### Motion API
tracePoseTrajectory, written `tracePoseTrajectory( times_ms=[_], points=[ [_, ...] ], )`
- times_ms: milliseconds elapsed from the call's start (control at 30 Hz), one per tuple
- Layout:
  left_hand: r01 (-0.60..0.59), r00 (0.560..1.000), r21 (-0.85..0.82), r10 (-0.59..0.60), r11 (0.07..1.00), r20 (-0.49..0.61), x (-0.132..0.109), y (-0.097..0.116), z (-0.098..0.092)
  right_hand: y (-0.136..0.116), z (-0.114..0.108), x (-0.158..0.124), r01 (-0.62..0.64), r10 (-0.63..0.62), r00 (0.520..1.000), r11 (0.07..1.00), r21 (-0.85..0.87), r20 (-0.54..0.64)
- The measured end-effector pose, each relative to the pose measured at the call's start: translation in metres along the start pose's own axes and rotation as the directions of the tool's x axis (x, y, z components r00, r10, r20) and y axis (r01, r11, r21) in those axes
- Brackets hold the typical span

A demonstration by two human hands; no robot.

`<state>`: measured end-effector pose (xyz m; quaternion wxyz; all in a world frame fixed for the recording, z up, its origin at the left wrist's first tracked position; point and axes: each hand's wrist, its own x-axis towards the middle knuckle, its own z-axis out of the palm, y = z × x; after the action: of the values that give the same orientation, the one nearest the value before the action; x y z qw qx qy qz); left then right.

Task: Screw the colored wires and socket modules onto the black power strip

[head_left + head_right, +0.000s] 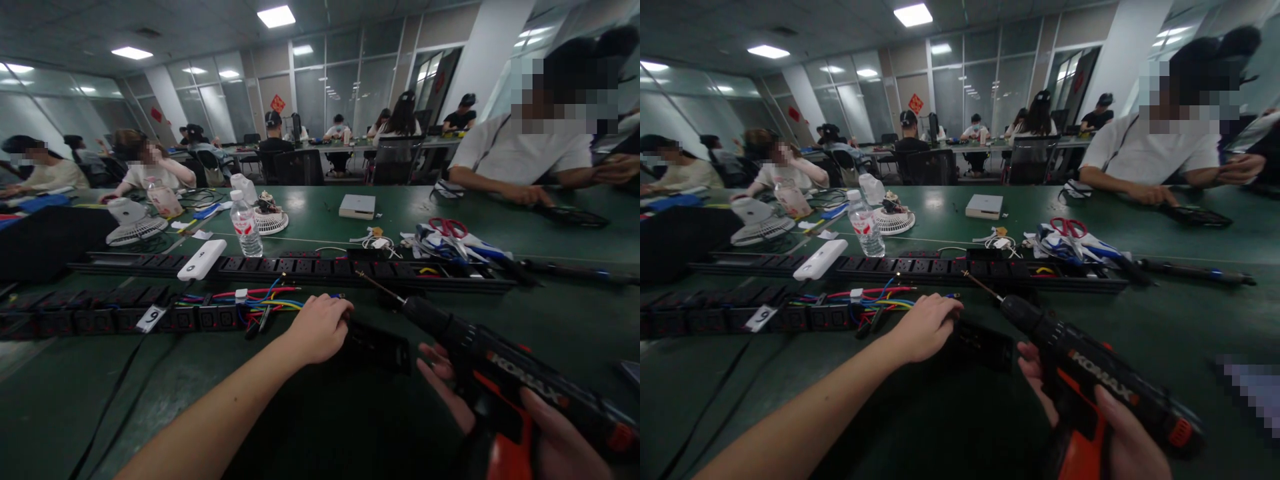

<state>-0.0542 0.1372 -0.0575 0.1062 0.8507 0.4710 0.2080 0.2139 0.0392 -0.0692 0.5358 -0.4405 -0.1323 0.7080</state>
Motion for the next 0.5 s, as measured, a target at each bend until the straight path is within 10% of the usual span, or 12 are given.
tracePoseTrajectory(
  times_ms=[200, 500],
  points=[
    [-0.045, 0.984, 0.12, 0.023, 0.992, 0.175, -0.001, -0.001, 0.001, -0.009, 0.05, 0.005, 0.126, -0.11, 0.99, 0.972, 0.198, -0.091],
    [0.038, 0.982, 0.073, -0.051, 0.997, 0.183, 0.0, -0.005, 0.007, -0.01, 0.068, 0.02, 0.172, -0.17, 0.985, 0.972, 0.159, -0.024]
  ],
)
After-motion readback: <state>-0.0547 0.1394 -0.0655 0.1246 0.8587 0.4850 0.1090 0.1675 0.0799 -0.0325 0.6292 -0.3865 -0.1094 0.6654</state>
